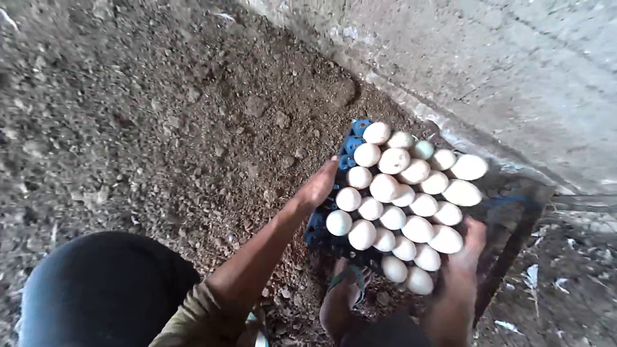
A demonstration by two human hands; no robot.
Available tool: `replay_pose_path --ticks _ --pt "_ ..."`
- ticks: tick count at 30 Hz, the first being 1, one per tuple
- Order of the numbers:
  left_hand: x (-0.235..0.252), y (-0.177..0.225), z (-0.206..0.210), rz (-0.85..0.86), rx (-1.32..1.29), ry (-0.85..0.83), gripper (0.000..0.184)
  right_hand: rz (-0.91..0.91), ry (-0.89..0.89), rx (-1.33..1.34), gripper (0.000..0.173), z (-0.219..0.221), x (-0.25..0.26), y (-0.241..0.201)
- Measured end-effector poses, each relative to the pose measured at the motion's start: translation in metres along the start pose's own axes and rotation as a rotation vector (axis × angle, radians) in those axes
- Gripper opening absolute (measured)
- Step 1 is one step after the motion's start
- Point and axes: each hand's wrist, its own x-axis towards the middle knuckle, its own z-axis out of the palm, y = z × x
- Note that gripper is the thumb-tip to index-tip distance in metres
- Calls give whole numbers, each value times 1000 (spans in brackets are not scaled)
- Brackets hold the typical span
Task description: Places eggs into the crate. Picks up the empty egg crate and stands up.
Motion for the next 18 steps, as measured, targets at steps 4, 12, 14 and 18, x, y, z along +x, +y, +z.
replay_pose_path --ticks 4,12,14,18 --pt "-2 -33 -80 19 -95 134 79 157 -134 -9 49 73 -4 14" --pt "-3 -76 -199 -117 -93 498 69 319 -470 -276 54 192 0 76" --pt "1 -79 -206 -188 -85 516 71 323 -538 -357 56 200 -1 83" --pt "17 -96 -218 -303 -29 488 78 382 -562 -440 58 200 1 91"
